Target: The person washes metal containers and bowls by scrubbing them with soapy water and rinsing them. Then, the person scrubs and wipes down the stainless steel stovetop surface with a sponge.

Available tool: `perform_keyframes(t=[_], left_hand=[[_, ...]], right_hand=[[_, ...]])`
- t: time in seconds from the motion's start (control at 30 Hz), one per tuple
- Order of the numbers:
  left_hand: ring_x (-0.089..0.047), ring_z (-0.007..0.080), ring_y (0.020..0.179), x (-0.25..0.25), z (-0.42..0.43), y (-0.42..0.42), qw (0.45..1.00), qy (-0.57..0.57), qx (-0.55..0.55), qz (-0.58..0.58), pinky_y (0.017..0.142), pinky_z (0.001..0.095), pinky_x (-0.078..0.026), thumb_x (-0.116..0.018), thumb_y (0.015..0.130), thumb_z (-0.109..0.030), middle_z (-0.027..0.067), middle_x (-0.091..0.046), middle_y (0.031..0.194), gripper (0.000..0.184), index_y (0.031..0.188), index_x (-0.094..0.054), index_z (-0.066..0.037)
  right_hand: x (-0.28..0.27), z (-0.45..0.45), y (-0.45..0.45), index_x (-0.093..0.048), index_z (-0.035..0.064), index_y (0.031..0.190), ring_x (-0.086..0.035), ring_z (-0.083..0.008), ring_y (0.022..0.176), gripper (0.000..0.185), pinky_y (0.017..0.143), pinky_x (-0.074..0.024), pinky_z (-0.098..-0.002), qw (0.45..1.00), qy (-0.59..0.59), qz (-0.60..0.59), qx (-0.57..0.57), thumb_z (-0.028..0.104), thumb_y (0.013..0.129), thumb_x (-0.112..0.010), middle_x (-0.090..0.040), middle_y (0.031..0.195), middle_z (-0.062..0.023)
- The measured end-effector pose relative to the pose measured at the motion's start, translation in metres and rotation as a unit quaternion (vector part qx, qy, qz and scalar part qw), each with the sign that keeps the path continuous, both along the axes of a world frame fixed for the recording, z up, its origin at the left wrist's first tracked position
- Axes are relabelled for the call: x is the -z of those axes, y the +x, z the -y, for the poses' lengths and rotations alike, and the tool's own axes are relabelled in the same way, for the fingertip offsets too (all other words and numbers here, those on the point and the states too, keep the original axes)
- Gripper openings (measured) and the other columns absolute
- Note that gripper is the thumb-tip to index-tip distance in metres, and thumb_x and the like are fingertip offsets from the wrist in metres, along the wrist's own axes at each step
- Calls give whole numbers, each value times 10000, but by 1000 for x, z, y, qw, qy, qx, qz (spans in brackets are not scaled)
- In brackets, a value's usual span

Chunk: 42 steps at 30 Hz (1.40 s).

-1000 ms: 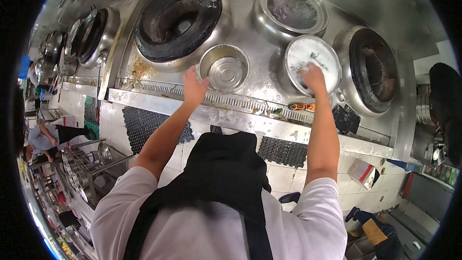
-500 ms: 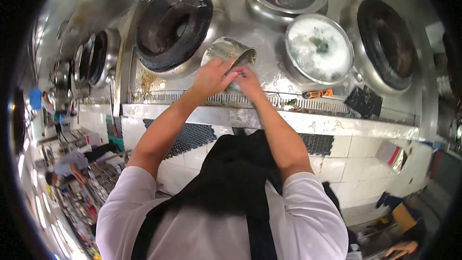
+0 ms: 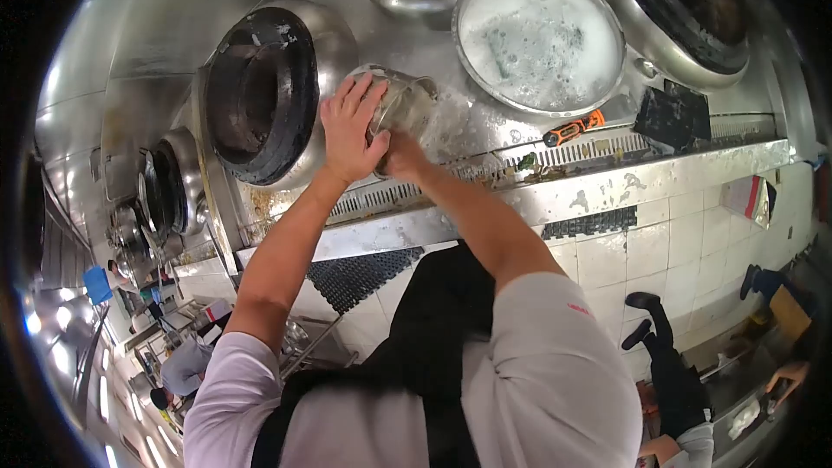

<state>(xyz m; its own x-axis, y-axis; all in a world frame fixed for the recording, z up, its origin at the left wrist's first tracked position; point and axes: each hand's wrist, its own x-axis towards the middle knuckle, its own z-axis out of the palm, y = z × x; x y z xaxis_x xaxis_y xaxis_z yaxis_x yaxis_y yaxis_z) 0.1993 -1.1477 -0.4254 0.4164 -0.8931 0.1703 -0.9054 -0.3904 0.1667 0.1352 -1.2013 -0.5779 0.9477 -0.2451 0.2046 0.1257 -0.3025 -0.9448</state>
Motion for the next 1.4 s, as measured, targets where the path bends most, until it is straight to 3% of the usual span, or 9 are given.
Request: perform_keyframes(t=[0.17, 0.37, 0.67, 0.77, 0.9, 1.0, 1.1, 1.23, 1.4], left_hand=[[-310, 333, 1273, 2, -1, 0, 1000, 5, -6, -7, 998, 507, -201, -577, 630, -297, 102, -386, 1389, 706, 1310, -458, -149], [-310, 333, 1274, 3, -1, 2, 1000, -1, -3, -12, 997, 518, -199, -579, 616, -287, 91, -383, 1389, 726, 1316, -446, -148], [-312, 302, 1277, 2, 12, 3, 1000, 18, -14, -9, 1014, 522, -191, -574, 610, -230, 68, -395, 1378, 708, 1305, -455, -162], [-318, 306, 1277, 6, 8, 5, 1000, 4, -3, -16, 1015, 561, -184, -603, 616, -260, 76, -409, 1366, 693, 1290, -470, -168], [-325, 298, 1275, 9, 19, 10, 1000, -2, -5, -15, 1017, 559, -182, -585, 629, -277, 75, -426, 1355, 662, 1275, -490, -165], [-327, 293, 1277, 8, 21, 9, 1000, -3, -16, -15, 1017, 554, -182, -577, 632, -281, 70, -437, 1347, 652, 1270, -499, -165], [-325, 290, 1281, 9, 12, 7, 1000, 4, 3, -23, 1019, 555, -179, -574, 640, -286, 66, -441, 1345, 643, 1266, -502, -158], [-334, 290, 1281, 6, 19, 12, 999, 24, -7, -34, 1026, 523, -188, -553, 650, -288, 56, -456, 1342, 632, 1264, -506, -150], [-299, 338, 1300, 10, 44, 33, 998, 30, -57, -17, 1041, 519, -181, -572, 716, -406, 125, -397, 1379, 648, 1296, -475, -132]], right_hand=[[30, 23, -27, -502, 37, 1198, -500, -347, 1083, 413, 954, -395, -419, 911, -396, 114, -8, 157, 803, -502, -530, 1212, -153], [-32, 0, -12, -483, 60, 1249, -450, -340, 1182, 442, 1030, -323, -443, 996, -66, -58, -10, 142, 815, -477, -517, 1248, -136], [17, 34, -29, -499, 34, 1222, -375, -332, 1264, 422, 1085, -240, -445, 922, -384, -52, 32, 71, 802, -486, -489, 1274, -163], [15, -21, -36, -501, 44, 1243, -350, -342, 1283, 451, 1094, -225, -449, 999, -6, -44, -3, 67, 793, -484, -468, 1308, -157], [12, 39, -46, -533, 21, 1201, -392, -362, 1247, 415, 1085, -242, -442, 932, -361, -27, 17, 64, 792, -475, -477, 1297, -169], [10, 50, -5, -510, 18, 1223, -379, -327, 1265, 445, 1086, -250, -411, 923, -366, -115, 39, 70, 782, -493, -469, 1307, -167], [-28, -12, -13, -470, 24, 1265, -369, -301, 1277, 467, 1083, -258, -385, 996, 21, -83, 12, 119, 808, -485, -461, 1319, -163], [0, 25, -20, -490, 18, 1216, -429, -317, 1196, 395, 1015, -336, -393, 946, -291, -113, -91, 189, 867, -424, -496, 1253, -182], [20, 66, 39, -584, 73, 1077, -508, -316, 1079, 307, 956, -367, -398, 966, -253, -36, 47, 192, 818, -469, -582, 1102, -167]])
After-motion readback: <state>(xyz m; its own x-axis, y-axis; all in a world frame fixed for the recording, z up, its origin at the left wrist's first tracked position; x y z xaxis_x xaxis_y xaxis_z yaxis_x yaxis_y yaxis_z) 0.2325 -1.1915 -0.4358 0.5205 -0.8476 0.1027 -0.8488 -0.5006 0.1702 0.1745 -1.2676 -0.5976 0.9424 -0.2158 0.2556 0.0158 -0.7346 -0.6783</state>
